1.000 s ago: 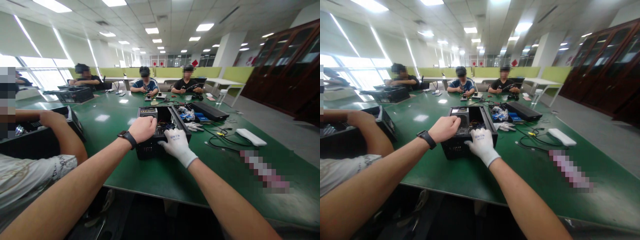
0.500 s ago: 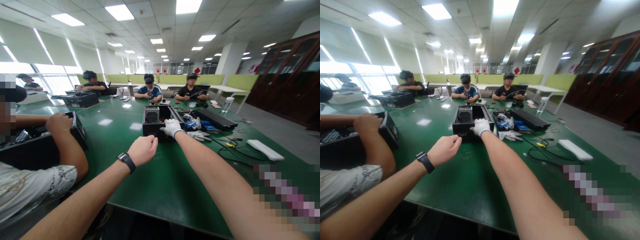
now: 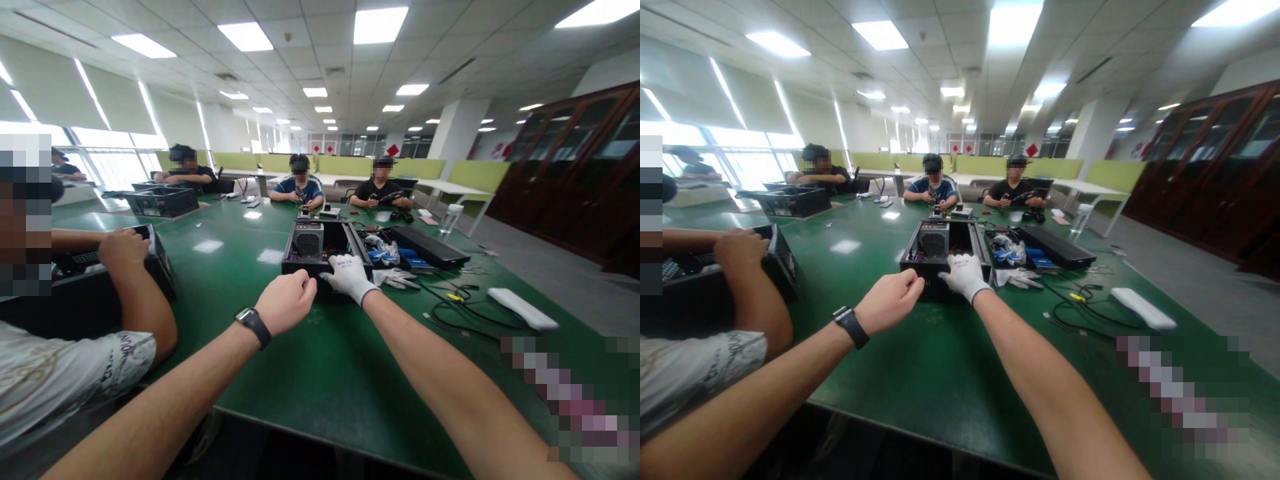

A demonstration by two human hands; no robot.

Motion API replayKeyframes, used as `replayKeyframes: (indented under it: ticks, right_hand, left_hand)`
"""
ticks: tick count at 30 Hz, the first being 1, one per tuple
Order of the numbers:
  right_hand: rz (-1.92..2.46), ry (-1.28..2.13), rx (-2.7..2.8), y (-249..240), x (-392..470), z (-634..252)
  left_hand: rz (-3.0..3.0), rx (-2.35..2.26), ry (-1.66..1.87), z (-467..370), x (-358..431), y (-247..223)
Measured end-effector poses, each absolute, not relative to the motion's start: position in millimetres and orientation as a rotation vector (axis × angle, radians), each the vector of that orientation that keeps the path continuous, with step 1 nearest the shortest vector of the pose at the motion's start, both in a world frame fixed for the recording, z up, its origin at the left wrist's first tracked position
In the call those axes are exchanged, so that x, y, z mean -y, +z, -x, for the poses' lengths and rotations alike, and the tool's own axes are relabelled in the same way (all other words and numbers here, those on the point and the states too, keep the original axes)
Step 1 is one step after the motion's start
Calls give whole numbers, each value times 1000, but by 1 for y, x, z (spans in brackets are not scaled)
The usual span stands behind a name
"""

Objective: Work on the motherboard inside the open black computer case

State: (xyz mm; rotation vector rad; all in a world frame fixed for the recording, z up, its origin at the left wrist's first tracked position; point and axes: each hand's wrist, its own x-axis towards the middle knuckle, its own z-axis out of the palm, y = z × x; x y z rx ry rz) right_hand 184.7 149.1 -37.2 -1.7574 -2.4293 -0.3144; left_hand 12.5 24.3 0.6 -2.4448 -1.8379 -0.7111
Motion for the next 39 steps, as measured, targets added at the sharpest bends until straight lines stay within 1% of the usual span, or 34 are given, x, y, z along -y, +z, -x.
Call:
replayKeyframes:
  ticks: [5, 10, 13, 17, 19, 23, 27, 32, 39]
  right_hand:
    - [1711, -355, 2399, -45, -81, -192]
    - [1659, -367, 2365, -50, -2, -207]
    - [1637, -342, 2367, -52, 39, -218]
    - [1591, -282, 2327, -57, 81, -230]
    - [1557, -251, 2301, -60, 98, -235]
    - [1481, -243, 2266, -64, 124, -242]
    - [1419, -251, 2264, -65, 142, -246]
    - [1412, -282, 2307, -63, 149, -249]
    - [1431, -281, 2339, -64, 148, -250]
  left_hand:
    - [2443, 1857, -811, -23, -18, 13]
    - [2560, 1875, -748, -37, -15, 12]
    - [2620, 1875, -544, -43, -16, 5]
    - [2684, 1760, -62, -48, -21, -10]
    - [2732, 1674, 120, -50, -24, -16]
    - [2793, 1526, 356, -61, -31, -21]
    - [2725, 1548, 545, -75, -32, -22]
    - [2686, 1591, 691, -79, -34, -33]
    - [2644, 1639, 773, -76, -50, -48]
